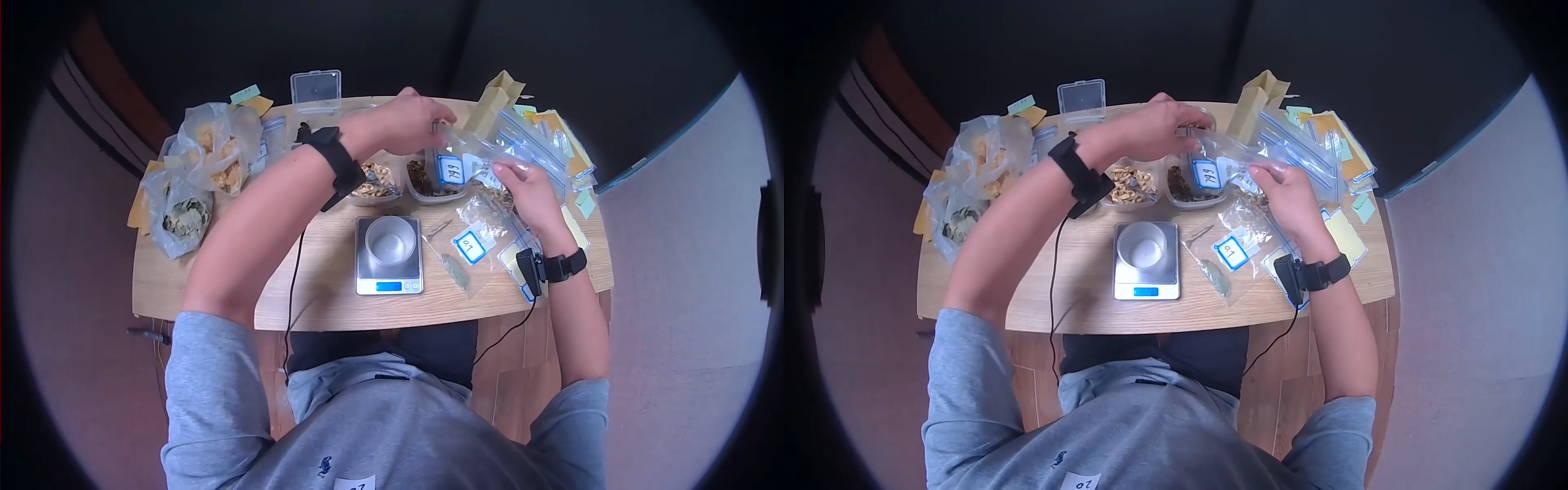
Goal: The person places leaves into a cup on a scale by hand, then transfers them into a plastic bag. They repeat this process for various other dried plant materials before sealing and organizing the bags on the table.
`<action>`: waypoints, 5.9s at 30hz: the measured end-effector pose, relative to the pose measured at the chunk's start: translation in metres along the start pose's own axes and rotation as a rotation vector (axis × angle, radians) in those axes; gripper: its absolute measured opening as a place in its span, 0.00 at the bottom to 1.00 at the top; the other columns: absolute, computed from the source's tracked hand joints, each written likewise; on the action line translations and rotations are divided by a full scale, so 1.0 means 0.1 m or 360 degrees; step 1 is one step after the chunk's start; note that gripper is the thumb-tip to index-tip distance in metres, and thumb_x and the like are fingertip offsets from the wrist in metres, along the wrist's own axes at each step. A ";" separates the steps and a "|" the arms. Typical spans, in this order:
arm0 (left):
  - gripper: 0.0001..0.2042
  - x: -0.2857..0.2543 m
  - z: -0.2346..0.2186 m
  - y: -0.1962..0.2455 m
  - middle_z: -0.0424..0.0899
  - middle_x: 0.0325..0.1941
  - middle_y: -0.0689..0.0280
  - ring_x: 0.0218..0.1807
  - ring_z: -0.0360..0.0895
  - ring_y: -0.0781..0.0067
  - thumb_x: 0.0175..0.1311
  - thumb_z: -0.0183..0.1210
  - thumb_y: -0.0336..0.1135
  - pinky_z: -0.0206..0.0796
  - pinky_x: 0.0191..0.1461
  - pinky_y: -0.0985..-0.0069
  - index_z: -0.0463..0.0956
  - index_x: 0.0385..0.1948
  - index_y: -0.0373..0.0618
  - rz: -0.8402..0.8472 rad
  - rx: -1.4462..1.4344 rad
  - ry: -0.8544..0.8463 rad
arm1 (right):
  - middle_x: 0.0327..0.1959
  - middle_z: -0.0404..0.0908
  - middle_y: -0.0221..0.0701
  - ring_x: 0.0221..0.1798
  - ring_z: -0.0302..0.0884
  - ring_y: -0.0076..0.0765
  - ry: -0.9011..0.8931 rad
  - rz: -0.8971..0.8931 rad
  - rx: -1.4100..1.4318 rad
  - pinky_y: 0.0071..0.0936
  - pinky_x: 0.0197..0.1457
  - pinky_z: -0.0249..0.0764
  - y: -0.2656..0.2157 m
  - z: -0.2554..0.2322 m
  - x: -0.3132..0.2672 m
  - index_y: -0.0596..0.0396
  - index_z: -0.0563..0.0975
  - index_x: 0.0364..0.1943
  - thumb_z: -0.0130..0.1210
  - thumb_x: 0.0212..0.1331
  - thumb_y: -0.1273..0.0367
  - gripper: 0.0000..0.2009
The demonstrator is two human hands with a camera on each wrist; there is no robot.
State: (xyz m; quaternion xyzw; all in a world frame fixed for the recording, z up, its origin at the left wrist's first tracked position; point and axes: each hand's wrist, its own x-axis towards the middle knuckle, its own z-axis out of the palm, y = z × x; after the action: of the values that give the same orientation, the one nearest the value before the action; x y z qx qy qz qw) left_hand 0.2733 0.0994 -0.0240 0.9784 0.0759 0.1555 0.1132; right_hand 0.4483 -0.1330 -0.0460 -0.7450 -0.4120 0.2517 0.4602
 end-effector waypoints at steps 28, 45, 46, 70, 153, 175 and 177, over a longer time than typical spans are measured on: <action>0.11 -0.09 0.11 -0.13 0.90 0.38 0.62 0.39 0.86 0.74 0.77 0.62 0.35 0.82 0.50 0.71 0.87 0.49 0.37 -0.0567 -0.0867 -0.0060 | 0.46 0.87 0.39 0.44 0.82 0.32 -0.0078 -0.0064 -0.0451 0.32 0.52 0.77 -0.34 -0.16 0.18 0.57 0.82 0.59 0.72 0.62 0.65 0.22; 0.12 -0.20 0.08 -0.11 0.90 0.38 0.62 0.37 0.86 0.75 0.78 0.62 0.36 0.80 0.48 0.72 0.86 0.48 0.36 -0.0579 -0.0779 -0.0030 | 0.48 0.89 0.38 0.50 0.85 0.33 -0.0017 -0.0225 -0.0458 0.32 0.56 0.78 -0.40 -0.20 0.22 0.61 0.83 0.55 0.70 0.64 0.67 0.18; 0.11 -0.20 0.09 -0.10 0.90 0.38 0.62 0.37 0.86 0.75 0.78 0.62 0.36 0.80 0.47 0.72 0.86 0.48 0.36 -0.0555 -0.0755 -0.0025 | 0.48 0.89 0.38 0.50 0.85 0.33 -0.0013 -0.0213 -0.0482 0.31 0.56 0.78 -0.41 -0.21 0.22 0.61 0.83 0.54 0.70 0.65 0.67 0.18; 0.12 -0.27 -0.09 -0.09 0.90 0.39 0.62 0.39 0.87 0.75 0.79 0.61 0.35 0.80 0.46 0.73 0.84 0.48 0.34 -0.0740 -0.0716 -0.0028 | 0.35 0.83 0.28 0.31 0.78 0.20 0.0100 -0.0209 -0.0254 0.23 0.32 0.77 -0.45 -0.05 0.26 0.61 0.84 0.48 0.59 0.75 0.66 0.11; 0.13 -0.44 -0.04 -0.12 0.89 0.41 0.63 0.45 0.87 0.75 0.81 0.59 0.38 0.78 0.43 0.74 0.84 0.51 0.36 -0.0819 -0.0806 -0.0052 | 0.29 0.85 0.25 0.30 0.75 0.17 0.0153 -0.0283 -0.0184 0.21 0.37 0.72 -0.41 -0.07 0.11 0.61 0.87 0.44 0.64 0.72 0.65 0.11; 0.13 -0.46 -0.06 -0.15 0.90 0.42 0.63 0.45 0.88 0.76 0.81 0.59 0.38 0.79 0.44 0.75 0.84 0.52 0.36 -0.0772 -0.0863 0.0005 | 0.31 0.86 0.29 0.31 0.79 0.20 0.0051 -0.0172 -0.0020 0.24 0.38 0.76 -0.33 0.03 0.15 0.64 0.86 0.47 0.67 0.68 0.66 0.13; 0.13 -0.47 -0.09 -0.11 0.90 0.42 0.63 0.45 0.88 0.76 0.81 0.59 0.37 0.79 0.45 0.75 0.84 0.51 0.36 -0.0799 -0.0855 -0.0008 | 0.32 0.86 0.28 0.31 0.79 0.20 -0.0017 -0.0203 -0.0234 0.22 0.38 0.76 -0.29 0.09 0.18 0.64 0.86 0.48 0.66 0.70 0.67 0.12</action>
State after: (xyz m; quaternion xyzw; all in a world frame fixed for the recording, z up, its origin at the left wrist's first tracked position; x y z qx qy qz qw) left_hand 0.2250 0.1032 -0.0315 0.8650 0.2698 0.1350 0.4009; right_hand 0.4406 -0.1064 -0.0239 -0.7477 -0.4784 0.1950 0.4172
